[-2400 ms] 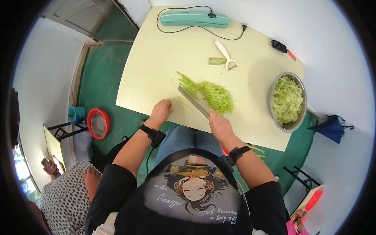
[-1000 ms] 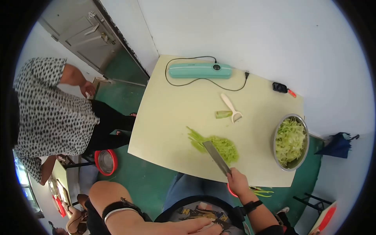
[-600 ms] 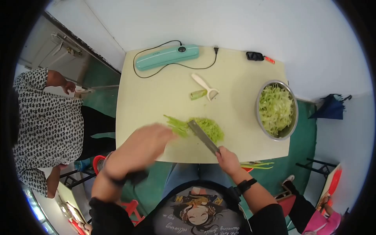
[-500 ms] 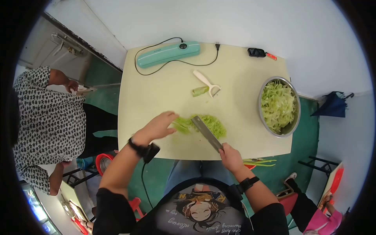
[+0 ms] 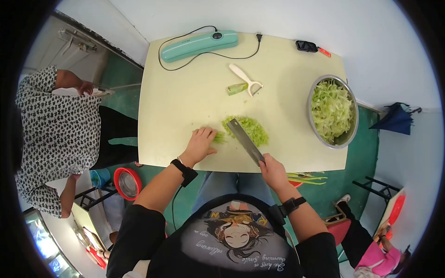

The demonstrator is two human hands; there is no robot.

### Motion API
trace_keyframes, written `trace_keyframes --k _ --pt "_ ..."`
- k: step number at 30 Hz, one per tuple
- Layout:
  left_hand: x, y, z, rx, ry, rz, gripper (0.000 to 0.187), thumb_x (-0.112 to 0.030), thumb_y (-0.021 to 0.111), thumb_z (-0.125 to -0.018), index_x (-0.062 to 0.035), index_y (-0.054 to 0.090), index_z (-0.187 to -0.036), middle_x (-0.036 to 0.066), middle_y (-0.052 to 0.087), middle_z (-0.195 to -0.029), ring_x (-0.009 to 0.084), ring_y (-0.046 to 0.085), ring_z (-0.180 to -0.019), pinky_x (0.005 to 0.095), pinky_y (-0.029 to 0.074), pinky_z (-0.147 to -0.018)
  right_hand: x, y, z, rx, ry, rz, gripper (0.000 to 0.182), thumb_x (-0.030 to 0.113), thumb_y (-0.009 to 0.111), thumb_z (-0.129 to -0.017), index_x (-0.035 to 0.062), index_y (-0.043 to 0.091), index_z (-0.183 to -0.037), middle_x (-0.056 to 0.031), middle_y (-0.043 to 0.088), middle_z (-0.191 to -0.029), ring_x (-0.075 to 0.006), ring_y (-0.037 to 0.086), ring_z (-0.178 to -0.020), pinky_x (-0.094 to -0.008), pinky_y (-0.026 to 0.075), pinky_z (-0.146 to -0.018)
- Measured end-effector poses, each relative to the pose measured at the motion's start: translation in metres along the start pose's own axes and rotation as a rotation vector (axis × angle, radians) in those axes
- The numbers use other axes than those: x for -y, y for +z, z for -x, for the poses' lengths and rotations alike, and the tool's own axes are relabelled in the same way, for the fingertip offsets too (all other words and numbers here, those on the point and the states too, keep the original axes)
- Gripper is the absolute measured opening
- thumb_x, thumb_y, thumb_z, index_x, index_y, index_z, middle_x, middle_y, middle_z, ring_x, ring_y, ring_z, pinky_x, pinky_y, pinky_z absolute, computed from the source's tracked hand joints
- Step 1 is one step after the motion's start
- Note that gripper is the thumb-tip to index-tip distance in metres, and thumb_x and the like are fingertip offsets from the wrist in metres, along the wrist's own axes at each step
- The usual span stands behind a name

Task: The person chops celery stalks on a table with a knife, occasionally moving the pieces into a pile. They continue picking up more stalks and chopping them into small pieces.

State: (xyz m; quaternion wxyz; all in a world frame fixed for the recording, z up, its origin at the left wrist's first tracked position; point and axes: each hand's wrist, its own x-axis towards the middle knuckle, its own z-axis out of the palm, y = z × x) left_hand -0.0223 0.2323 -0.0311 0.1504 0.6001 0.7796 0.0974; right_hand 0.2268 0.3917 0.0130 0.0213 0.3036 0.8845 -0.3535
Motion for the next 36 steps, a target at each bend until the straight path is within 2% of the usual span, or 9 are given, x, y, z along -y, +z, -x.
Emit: trace_keyframes --k 7,14,16,19,23,26,28,35,36 --pt "-0.008 0.022 0.015 -0.097 -0.101 0.058 0.046 -0.023 0.069 -0.071 -0.0088 0.055 -0.112 0.006 0.055 -0.098 0.0238 0.051 -0.096 0.0358 0.042 -0.079 0.004 0.010 -0.013 0.080 -0.015 0.051 0.017 0.015 0.054 -0.086 0.0033 0.045 -0.093 -0.0218 0.059 -0.078 -0.0414 0.057 -0.074 -0.0473 0.046 -0.063" --pt "-0.009 0.040 0.004 -0.184 -0.173 0.081 0.035 -0.021 0.066 -0.074 -0.0080 0.058 -0.106 0.006 0.056 -0.093 0.0246 0.053 -0.088 0.0367 0.044 -0.074 0.000 0.016 -0.029 0.109 0.031 0.109 0.017 0.016 0.053 -0.086 0.0033 0.045 -0.093 -0.0221 0.059 -0.078 -0.0421 0.057 -0.074 -0.0482 0.046 -0.063" --pt "-0.006 0.046 -0.005 -0.260 -0.278 0.047 0.030 -0.023 0.066 -0.074 -0.0077 0.058 -0.099 0.005 0.055 -0.089 0.0229 0.053 -0.086 0.0349 0.044 -0.070 0.001 0.017 -0.035 0.068 0.035 0.128 0.017 0.017 0.052 -0.087 0.0033 0.045 -0.094 -0.0218 0.059 -0.080 -0.0421 0.057 -0.073 -0.0488 0.046 -0.063" --pt "-0.003 0.048 -0.015 -0.272 -0.313 0.120 0.032 -0.021 0.066 -0.074 -0.0057 0.059 -0.101 0.008 0.055 -0.090 0.0263 0.053 -0.085 0.0373 0.045 -0.070 0.007 0.020 -0.044 0.051 0.008 0.139 0.017 0.016 0.052 -0.086 0.0035 0.045 -0.095 -0.0208 0.059 -0.081 -0.0416 0.057 -0.072 -0.0491 0.046 -0.062" --pt "-0.001 0.040 -0.022 -0.228 -0.299 0.159 0.031 -0.021 0.067 -0.073 -0.0058 0.060 -0.098 0.008 0.055 -0.088 0.0258 0.053 -0.083 0.0371 0.046 -0.069 0.017 0.023 -0.055 0.050 -0.032 0.145 0.016 0.016 0.051 -0.086 0.0038 0.045 -0.096 -0.0200 0.059 -0.084 -0.0410 0.057 -0.073 -0.0489 0.046 -0.063" --pt "0.001 0.043 -0.021 -0.284 -0.268 0.154 0.030 -0.021 0.068 -0.071 -0.0060 0.060 -0.096 0.008 0.055 -0.086 0.0254 0.054 -0.082 0.0368 0.046 -0.068 0.030 0.026 -0.060 0.086 -0.017 0.170 0.016 0.015 0.051 -0.086 0.0041 0.045 -0.096 -0.0199 0.058 -0.086 -0.0408 0.057 -0.074 -0.0478 0.047 -0.063" --pt "0.002 0.051 -0.025 -0.282 -0.273 0.100 0.023 -0.023 0.066 -0.073 -0.0064 0.061 -0.088 0.007 0.055 -0.083 0.0242 0.054 -0.083 0.0361 0.046 -0.068 0.034 0.027 -0.065 0.093 -0.037 0.187 0.015 0.015 0.049 -0.087 0.0037 0.045 -0.097 -0.0198 0.058 -0.088 -0.0401 0.057 -0.075 -0.0469 0.047 -0.063" --pt "-0.013 0.053 -0.023 -0.272 -0.388 0.128 0.018 -0.020 0.067 -0.072 -0.0067 0.063 -0.083 0.006 0.056 -0.081 0.0245 0.056 -0.081 0.0366 0.047 -0.067 0.035 0.030 -0.071 0.173 -0.086 0.251 0.014 0.012 0.045 -0.087 0.0026 0.046 -0.097 -0.0195 0.059 -0.088 -0.0382 0.059 -0.075 -0.0460 0.048 -0.064" --pt "-0.014 0.056 -0.022 -0.317 -0.403 0.154 0.018 -0.020 0.067 -0.071 -0.0073 0.064 -0.083 0.006 0.057 -0.081 0.0248 0.056 -0.081 0.0367 0.047 -0.067 0.032 0.032 -0.071 0.169 -0.118 0.253 0.014 0.010 0.044 -0.086 0.0020 0.046 -0.097 -0.0199 0.059 -0.087 -0.0381 0.059 -0.076 -0.0458 0.048 -0.064"
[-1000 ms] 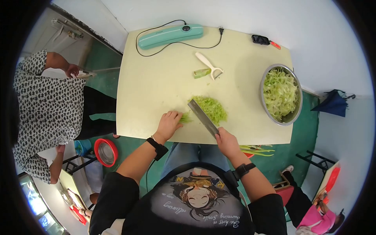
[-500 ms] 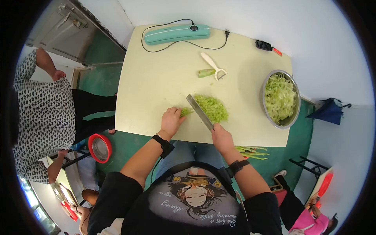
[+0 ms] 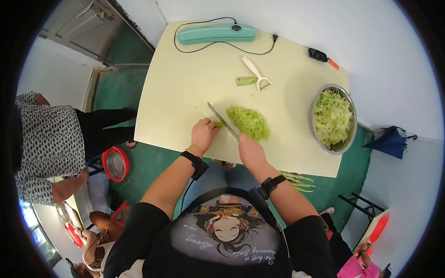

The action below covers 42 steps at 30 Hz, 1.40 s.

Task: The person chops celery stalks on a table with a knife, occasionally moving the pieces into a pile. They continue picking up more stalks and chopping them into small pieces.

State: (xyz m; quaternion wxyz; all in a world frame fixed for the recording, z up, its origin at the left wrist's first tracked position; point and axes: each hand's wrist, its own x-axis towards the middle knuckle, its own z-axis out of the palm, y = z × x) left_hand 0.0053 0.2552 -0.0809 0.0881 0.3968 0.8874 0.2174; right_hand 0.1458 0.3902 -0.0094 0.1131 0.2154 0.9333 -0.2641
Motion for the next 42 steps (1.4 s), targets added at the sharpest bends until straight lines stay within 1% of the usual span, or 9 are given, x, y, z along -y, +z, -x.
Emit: trace_keyframes --k 7,13,19,25,28,35,38,41,42 --pt "-0.007 0.009 0.019 -0.238 -0.117 0.189 0.018 -0.015 0.072 -0.066 -0.0094 0.068 -0.083 0.005 0.060 -0.083 0.0258 0.055 -0.079 0.0373 0.046 -0.069 -0.006 0.006 0.013 0.028 -0.074 0.107 0.017 0.004 0.044 -0.082 0.0006 0.043 -0.099 -0.0201 0.058 -0.086 -0.0371 0.061 -0.075 -0.0441 0.050 -0.061" --pt "-0.008 0.012 0.021 -0.321 -0.174 0.251 0.019 -0.012 0.074 -0.063 -0.0091 0.069 -0.082 0.005 0.060 -0.082 0.0270 0.054 -0.078 0.0379 0.045 -0.069 -0.003 -0.002 0.011 0.056 -0.120 0.172 0.019 0.004 0.046 -0.081 0.0012 0.043 -0.100 -0.0206 0.057 -0.085 -0.0355 0.061 -0.071 -0.0426 0.050 -0.058" --pt "-0.004 0.014 0.025 -0.363 -0.139 0.300 0.017 -0.012 0.072 -0.066 -0.0067 0.069 -0.082 0.007 0.061 -0.083 0.0272 0.054 -0.078 0.0371 0.045 -0.069 0.002 -0.003 0.009 0.056 -0.145 0.158 0.018 0.005 0.045 -0.082 0.0019 0.043 -0.100 -0.0215 0.057 -0.086 -0.0372 0.061 -0.072 -0.0440 0.050 -0.060" --pt "-0.003 0.016 0.027 -0.382 -0.138 0.285 0.017 -0.011 0.072 -0.065 -0.0090 0.068 -0.081 0.004 0.060 -0.085 0.0261 0.054 -0.081 0.0377 0.042 -0.071 0.021 -0.002 -0.016 0.097 -0.130 0.183 0.020 0.004 0.043 -0.083 0.0017 0.043 -0.104 -0.0225 0.056 -0.088 -0.0378 0.061 -0.075 -0.0445 0.050 -0.063" --pt "-0.003 0.016 0.026 -0.367 -0.136 0.267 0.016 -0.013 0.071 -0.066 -0.0095 0.068 -0.082 0.004 0.060 -0.086 0.0260 0.054 -0.082 0.0374 0.042 -0.071 0.012 0.000 -0.010 0.030 -0.173 0.136 0.018 0.004 0.043 -0.084 0.0017 0.043 -0.101 -0.0222 0.057 -0.087 -0.0381 0.061 -0.075 -0.0446 0.050 -0.063" --pt "-0.002 0.015 0.027 -0.388 -0.107 0.247 0.014 -0.013 0.070 -0.069 -0.0079 0.068 -0.082 0.007 0.061 -0.085 0.0280 0.054 -0.080 0.0379 0.044 -0.070 -0.019 -0.001 0.019 0.045 -0.111 0.179 0.014 0.005 0.043 -0.083 0.0017 0.042 -0.097 -0.0220 0.057 -0.088 -0.0381 0.060 -0.074 -0.0450 0.049 -0.062" --pt "-0.001 0.012 0.030 -0.386 -0.075 0.240 0.016 -0.013 0.070 -0.068 -0.0079 0.068 -0.083 0.007 0.061 -0.086 0.0281 0.054 -0.080 0.0380 0.044 -0.070 -0.016 -0.002 0.024 0.030 -0.106 0.170 0.014 0.004 0.043 -0.083 0.0012 0.042 -0.097 -0.0216 0.057 -0.088 -0.0380 0.060 -0.074 -0.0450 0.049 -0.062" --pt "0.000 0.016 0.031 -0.373 -0.086 0.243 0.016 -0.013 0.070 -0.069 -0.0078 0.068 -0.084 0.007 0.061 -0.087 0.0281 0.054 -0.080 0.0380 0.044 -0.070 -0.010 -0.005 0.028 0.014 -0.103 0.158 0.012 0.009 0.045 -0.086 0.0014 0.043 -0.095 -0.0207 0.056 -0.084 -0.0387 0.058 -0.074 -0.0448 0.048 -0.061" --pt "0.000 0.017 0.032 -0.375 -0.092 0.236 0.016 -0.013 0.070 -0.069 -0.0093 0.067 -0.084 0.006 0.061 -0.087 0.0272 0.054 -0.082 0.0382 0.043 -0.071 -0.008 -0.004 0.029 -0.006 -0.142 0.151 0.013 0.009 0.045 -0.085 0.0012 0.043 -0.095 -0.0207 0.056 -0.084 -0.0385 0.058 -0.073 -0.0447 0.049 -0.061"
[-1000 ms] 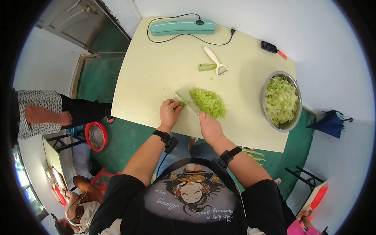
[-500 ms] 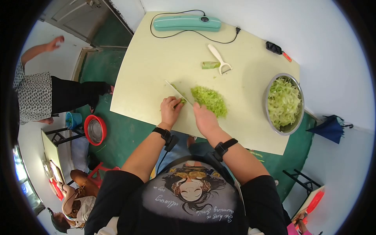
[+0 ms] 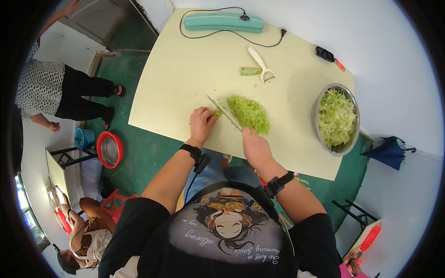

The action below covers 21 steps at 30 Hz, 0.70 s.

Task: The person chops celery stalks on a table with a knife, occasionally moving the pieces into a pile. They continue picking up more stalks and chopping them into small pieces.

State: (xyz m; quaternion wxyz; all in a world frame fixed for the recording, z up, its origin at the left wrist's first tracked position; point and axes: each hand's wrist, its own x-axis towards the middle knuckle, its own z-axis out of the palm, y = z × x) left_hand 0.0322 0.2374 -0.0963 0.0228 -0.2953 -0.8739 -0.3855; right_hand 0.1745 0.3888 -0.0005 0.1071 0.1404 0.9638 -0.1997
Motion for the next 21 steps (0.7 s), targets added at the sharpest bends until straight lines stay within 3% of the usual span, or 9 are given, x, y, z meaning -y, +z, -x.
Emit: trace_keyframes --k 5,11,21 --pt "0.004 0.001 -0.001 0.003 0.014 0.031 0.015 -0.014 0.069 -0.069 -0.0108 0.066 -0.084 0.004 0.060 -0.088 0.0260 0.054 -0.083 0.0382 0.040 -0.070 0.003 0.006 -0.005 0.039 -0.036 0.041 0.016 0.003 0.044 -0.081 0.0009 0.043 -0.098 -0.0209 0.057 -0.085 -0.0375 0.060 -0.073 -0.0443 0.050 -0.061" --pt "0.002 0.003 0.000 0.016 0.011 -0.020 0.015 -0.013 0.069 -0.070 -0.0109 0.067 -0.084 0.003 0.061 -0.088 0.0254 0.054 -0.084 0.0378 0.039 -0.070 0.011 0.009 -0.022 0.010 -0.042 0.030 0.015 0.004 0.045 -0.082 -0.0003 0.043 -0.097 -0.0212 0.056 -0.080 -0.0384 0.058 -0.072 -0.0446 0.049 -0.062" --pt "0.004 0.002 -0.001 0.016 -0.001 0.003 0.015 -0.014 0.069 -0.069 -0.0099 0.065 -0.083 0.005 0.061 -0.088 0.0273 0.054 -0.084 0.0392 0.041 -0.072 -0.006 0.006 -0.002 -0.003 0.020 -0.045 0.015 0.010 0.046 -0.086 0.0008 0.044 -0.097 -0.0227 0.057 -0.086 -0.0386 0.059 -0.076 -0.0465 0.048 -0.064"
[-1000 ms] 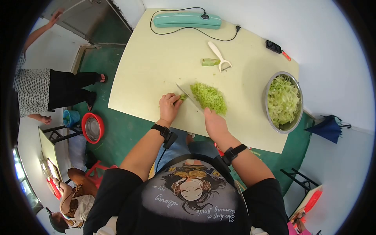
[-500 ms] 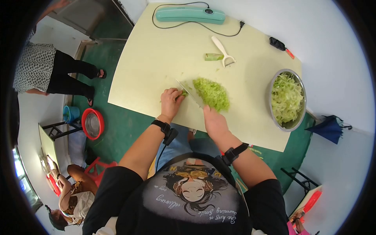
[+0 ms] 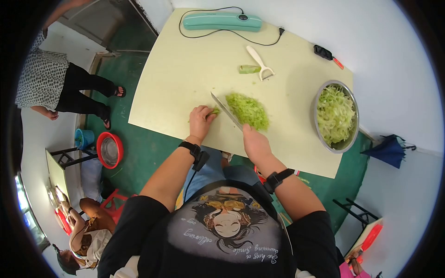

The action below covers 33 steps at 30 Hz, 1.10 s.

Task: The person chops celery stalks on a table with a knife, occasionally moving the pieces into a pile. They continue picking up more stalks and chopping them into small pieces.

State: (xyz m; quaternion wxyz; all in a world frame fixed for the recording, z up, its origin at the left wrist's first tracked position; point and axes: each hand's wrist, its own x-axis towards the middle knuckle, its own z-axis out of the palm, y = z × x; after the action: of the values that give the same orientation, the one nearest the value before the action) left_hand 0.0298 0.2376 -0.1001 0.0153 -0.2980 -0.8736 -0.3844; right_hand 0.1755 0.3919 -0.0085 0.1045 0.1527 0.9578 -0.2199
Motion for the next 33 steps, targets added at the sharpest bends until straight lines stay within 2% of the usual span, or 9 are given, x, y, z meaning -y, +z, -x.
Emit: trace_keyframes --k 2,5,7,11,17,22,26,28,33 --pt "-0.001 -0.001 0.001 0.004 -0.017 0.014 0.015 -0.014 0.069 -0.069 -0.0097 0.064 -0.082 0.005 0.061 -0.087 0.0276 0.054 -0.084 0.0394 0.042 -0.073 0.005 -0.004 0.005 0.018 0.004 0.008 0.015 0.011 0.046 -0.086 0.0013 0.044 -0.097 -0.0222 0.058 -0.086 -0.0379 0.059 -0.076 -0.0457 0.048 -0.064" --pt "-0.003 -0.006 -0.001 -0.025 0.014 0.029 0.016 -0.014 0.070 -0.068 -0.0073 0.064 -0.081 0.009 0.061 -0.082 0.0300 0.055 -0.078 0.0392 0.044 -0.069 0.010 -0.002 0.007 -0.005 -0.044 0.071 0.017 0.005 0.046 -0.082 0.0010 0.042 -0.098 -0.0214 0.057 -0.085 -0.0368 0.060 -0.073 -0.0442 0.049 -0.060" --pt "-0.001 -0.005 -0.002 0.035 0.010 0.018 0.015 -0.013 0.070 -0.069 -0.0076 0.063 -0.081 0.008 0.061 -0.082 0.0299 0.055 -0.078 0.0394 0.044 -0.069 0.008 0.002 0.006 0.015 -0.063 0.082 0.018 0.003 0.046 -0.081 0.0007 0.043 -0.098 -0.0210 0.057 -0.084 -0.0360 0.061 -0.071 -0.0433 0.050 -0.058" --pt "-0.002 -0.005 -0.002 0.001 0.043 -0.015 0.015 -0.014 0.069 -0.069 -0.0096 0.064 -0.081 0.005 0.061 -0.085 0.0270 0.054 -0.081 0.0385 0.041 -0.070 0.003 0.010 0.001 0.035 -0.061 0.116 0.015 0.009 0.047 -0.085 0.0005 0.043 -0.096 -0.0213 0.057 -0.080 -0.0370 0.060 -0.069 -0.0444 0.049 -0.059" --pt "-0.003 -0.004 -0.004 -0.001 0.062 0.002 0.013 -0.012 0.070 -0.068 -0.0062 0.064 -0.078 0.008 0.061 -0.084 0.0295 0.054 -0.080 0.0396 0.043 -0.070 0.016 0.007 -0.020 0.020 -0.074 0.077 0.016 0.003 0.045 -0.082 0.0001 0.044 -0.098 -0.0211 0.058 -0.081 -0.0367 0.061 -0.073 -0.0445 0.049 -0.062" --pt "-0.001 -0.002 -0.003 0.075 0.036 -0.032 0.014 -0.014 0.069 -0.069 -0.0083 0.064 -0.082 0.006 0.061 -0.087 0.0270 0.054 -0.082 0.0384 0.042 -0.071 0.012 0.010 -0.020 0.018 -0.018 0.024 0.014 0.005 0.042 -0.084 0.0001 0.044 -0.098 -0.0220 0.058 -0.083 -0.0382 0.059 -0.075 -0.0460 0.048 -0.063" --pt "-0.001 -0.003 -0.001 0.026 0.040 -0.007 0.015 -0.013 0.068 -0.070 -0.0078 0.064 -0.084 0.007 0.060 -0.088 0.0274 0.054 -0.083 0.0383 0.042 -0.072 0.000 0.008 -0.006 -0.029 -0.039 -0.019 0.014 0.006 0.041 -0.085 0.0001 0.044 -0.098 -0.0218 0.058 -0.085 -0.0391 0.059 -0.075 -0.0468 0.048 -0.064" --pt "-0.004 -0.008 -0.002 0.051 0.008 0.030 0.016 -0.011 0.067 -0.071 -0.0075 0.063 -0.086 0.009 0.060 -0.088 0.0281 0.054 -0.084 0.0394 0.043 -0.073 0.001 -0.001 -0.003 0.061 0.080 -0.027 0.019 0.014 0.048 -0.087 0.0015 0.043 -0.100 -0.0228 0.057 -0.089 -0.0412 0.057 -0.079 -0.0491 0.046 -0.067" --pt "-0.007 -0.014 -0.004 0.016 0.035 0.074 0.012 -0.010 0.066 -0.072 -0.0066 0.061 -0.083 0.009 0.060 -0.089 0.0289 0.055 -0.083 0.0393 0.044 -0.073 0.011 -0.015 0.008 0.000 0.028 -0.062 0.018 0.014 0.048 -0.088 0.0020 0.043 -0.100 -0.0226 0.056 -0.089 -0.0417 0.056 -0.077 -0.0487 0.046 -0.066"
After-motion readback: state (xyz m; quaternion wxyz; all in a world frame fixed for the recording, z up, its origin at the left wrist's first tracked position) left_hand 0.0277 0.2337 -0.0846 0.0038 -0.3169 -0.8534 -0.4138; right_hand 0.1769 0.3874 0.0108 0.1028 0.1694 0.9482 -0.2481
